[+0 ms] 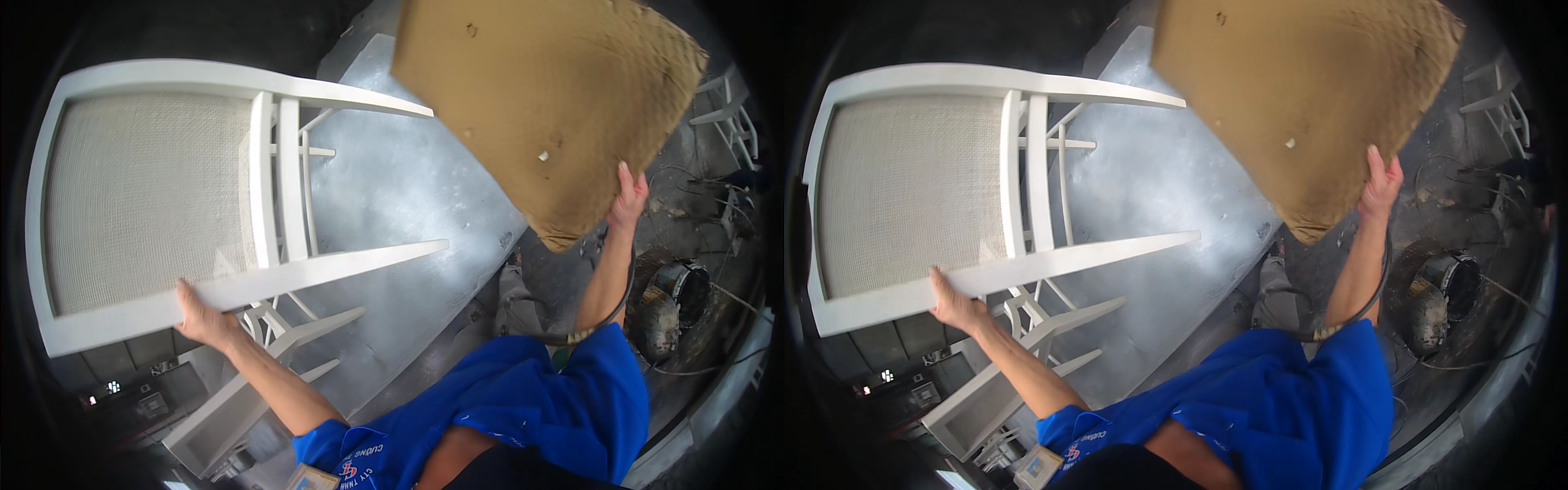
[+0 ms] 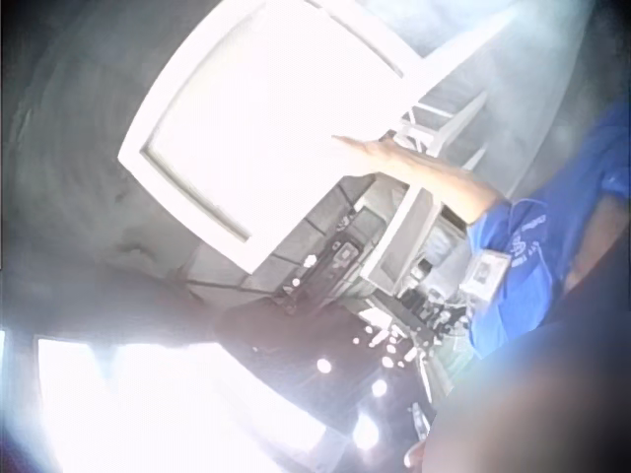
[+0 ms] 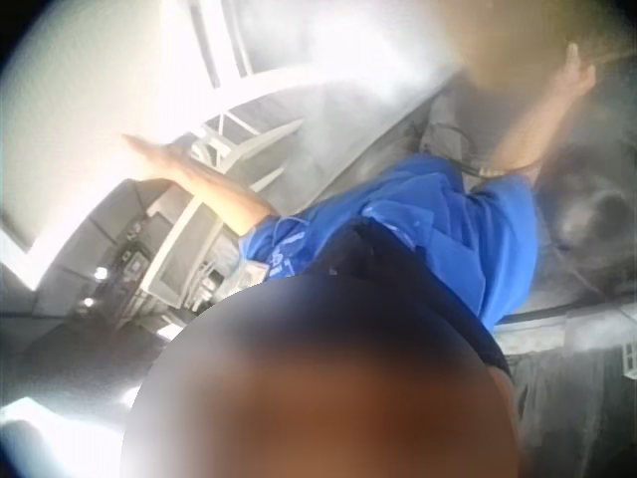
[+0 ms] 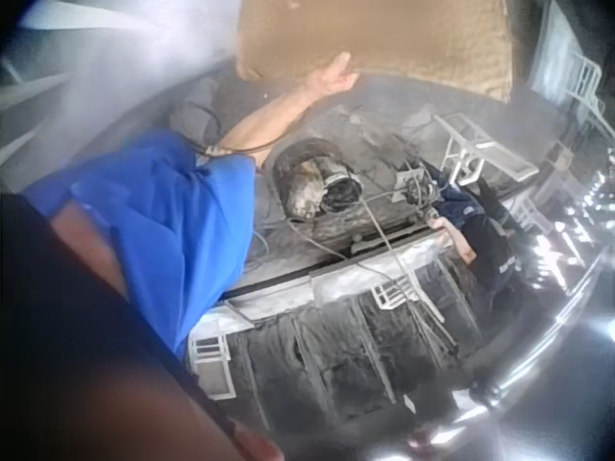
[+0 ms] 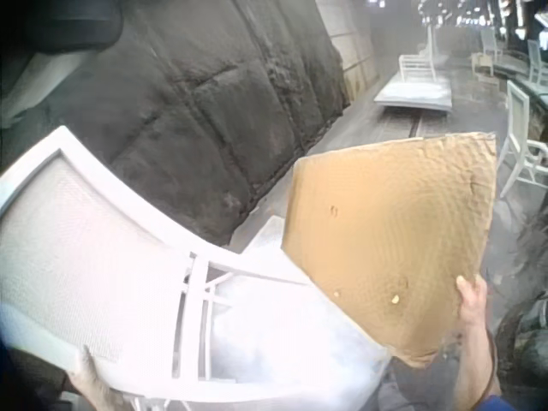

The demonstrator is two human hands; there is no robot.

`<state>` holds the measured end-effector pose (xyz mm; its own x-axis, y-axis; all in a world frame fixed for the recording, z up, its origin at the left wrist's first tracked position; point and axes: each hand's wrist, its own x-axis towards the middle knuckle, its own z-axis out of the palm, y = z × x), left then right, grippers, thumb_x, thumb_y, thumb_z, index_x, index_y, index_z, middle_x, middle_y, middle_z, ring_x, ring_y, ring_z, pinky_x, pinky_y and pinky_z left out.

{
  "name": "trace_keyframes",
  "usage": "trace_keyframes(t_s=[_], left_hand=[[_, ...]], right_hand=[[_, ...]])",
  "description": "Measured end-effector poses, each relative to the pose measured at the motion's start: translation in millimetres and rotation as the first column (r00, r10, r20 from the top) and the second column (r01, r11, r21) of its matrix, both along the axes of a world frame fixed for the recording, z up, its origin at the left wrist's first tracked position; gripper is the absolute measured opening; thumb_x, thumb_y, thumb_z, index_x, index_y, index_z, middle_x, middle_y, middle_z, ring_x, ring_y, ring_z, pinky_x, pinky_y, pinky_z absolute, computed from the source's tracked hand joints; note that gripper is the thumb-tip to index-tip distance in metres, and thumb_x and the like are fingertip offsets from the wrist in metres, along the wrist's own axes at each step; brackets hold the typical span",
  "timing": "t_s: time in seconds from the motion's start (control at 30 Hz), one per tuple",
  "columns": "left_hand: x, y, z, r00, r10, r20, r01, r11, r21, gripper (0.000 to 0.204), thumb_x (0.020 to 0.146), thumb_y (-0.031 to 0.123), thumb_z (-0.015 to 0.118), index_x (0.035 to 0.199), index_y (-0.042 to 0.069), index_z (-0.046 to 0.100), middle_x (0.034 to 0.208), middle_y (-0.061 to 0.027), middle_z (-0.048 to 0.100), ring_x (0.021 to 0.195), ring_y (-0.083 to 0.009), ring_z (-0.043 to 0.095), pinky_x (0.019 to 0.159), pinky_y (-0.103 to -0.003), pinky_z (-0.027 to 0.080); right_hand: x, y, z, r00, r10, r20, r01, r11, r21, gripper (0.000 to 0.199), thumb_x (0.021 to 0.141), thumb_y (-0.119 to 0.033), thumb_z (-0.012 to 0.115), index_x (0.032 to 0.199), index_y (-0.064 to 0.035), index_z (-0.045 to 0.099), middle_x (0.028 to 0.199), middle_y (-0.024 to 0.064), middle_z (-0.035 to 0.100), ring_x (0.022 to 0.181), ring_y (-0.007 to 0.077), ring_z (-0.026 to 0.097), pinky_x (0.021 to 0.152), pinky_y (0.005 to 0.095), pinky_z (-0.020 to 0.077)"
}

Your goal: The person spray paints white chair frames using a handheld spray gun. They repeatedly pick up chairs, rotate them to access different sides, and apply paint to the frame and mesh surfaces. The person places finished chairs aside and continues with the next unit.

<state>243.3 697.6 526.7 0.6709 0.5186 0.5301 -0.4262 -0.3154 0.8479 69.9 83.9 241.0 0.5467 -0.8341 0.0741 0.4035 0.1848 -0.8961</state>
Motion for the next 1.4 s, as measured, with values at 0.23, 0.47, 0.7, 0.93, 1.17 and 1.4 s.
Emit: trace_keyframes(t_s=[0.23, 0.47, 0.7, 0.93, 1.17, 1.4], left_hand=[[-54, -50, -22, 0.983, -0.160, -0.095, 0.177, 0.958, 0.224, 0.051, 0.091, 0.015, 0.084, 0.129, -0.007, 0.057, 0.127, -0.0207, 0.063, 0.115, -0.0278, 0.063, 0.104, -0.040, 0.049], [-170, -102, -97, 0.876, -0.455, -0.159, 0.482, 0.837, 0.260, 0.047, 0.082, 0.024, 0.092, 0.111, 0.001, 0.063, 0.095, -0.0133, 0.073, 0.084, -0.0251, 0.074, 0.074, -0.036, 0.059], [-169, -154, -96, 0.825, -0.564, -0.042, 0.533, 0.750, 0.392, 0.046, 0.080, 0.027, 0.092, 0.109, 0.005, 0.065, 0.095, -0.0137, 0.072, 0.080, -0.0294, 0.074, 0.069, -0.039, 0.060], [-92, -196, -84, 0.783, -0.589, -0.201, 0.620, 0.708, 0.338, 0.048, 0.082, 0.036, 0.087, 0.112, 0.007, 0.063, 0.108, -0.0150, 0.071, 0.104, -0.0380, 0.070, 0.089, -0.047, 0.055], [-94, -193, -112, 0.875, -0.432, -0.218, 0.480, 0.830, 0.283, 0.068, 0.087, 0.025, 0.081, 0.141, 0.005, 0.045, 0.136, -0.0249, 0.058, 0.128, -0.0442, 0.056, 0.108, -0.049, 0.047], [-243, -35, -305, 0.545, -0.354, -0.760, 0.361, 0.917, -0.169, 0.100, 0.087, 0.026, 0.082, 0.164, 0.005, 0.021, 0.163, -0.0262, 0.036, 0.151, -0.0391, 0.038, 0.125, -0.044, 0.032]], right_hand=[[-146, 72, 161, 0.980, -0.196, 0.034, 0.189, 0.865, -0.465, 0.035, 0.104, -0.004, 0.062, 0.138, 0.0045, 0.061, 0.133, 0.0098, 0.068, 0.118, 0.0153, 0.063, 0.103, 0.0308, 0.0487], [-313, 83, 224, 0.950, -0.312, 0.031, 0.294, 0.853, -0.432, 0.038, 0.104, -0.003, 0.060, 0.142, 0.0051, 0.059, 0.140, 0.0120, 0.064, 0.121, 0.0180, 0.062, 0.105, 0.0333, 0.0484], [-352, 68, 283, 0.906, -0.418, 0.073, 0.377, 0.715, -0.588, 0.039, 0.102, -0.005, 0.065, 0.139, 0.0070, 0.060, 0.139, 0.0153, 0.065, 0.119, 0.0224, 0.063, 0.105, 0.0361, 0.0495], [-372, 19, 345, 0.753, -0.603, 0.264, 0.619, 0.513, -0.595, 0.033, 0.099, -0.008, 0.071, 0.128, 0.0054, 0.065, 0.128, 0.0180, 0.070, 0.110, 0.0256, 0.064, 0.096, 0.0423, 0.0554], [-319, 16, 424, 0.544, 0.439, 0.715, 0.348, 0.658, -0.668, 0.062, 0.099, -0.030, 0.064, 0.156, -0.0170, 0.044, 0.156, 0.0155, 0.051, 0.139, 0.0342, 0.050, 0.111, 0.0545, 0.0471], [-305, 107, 424, 0.641, 0.265, 0.721, 0.328, 0.754, -0.569, 0.058, 0.095, -0.031, 0.070, 0.149, -0.0155, 0.053, 0.150, 0.0155, 0.057, 0.136, 0.0327, 0.054, 0.111, 0.0543, 0.0478]])
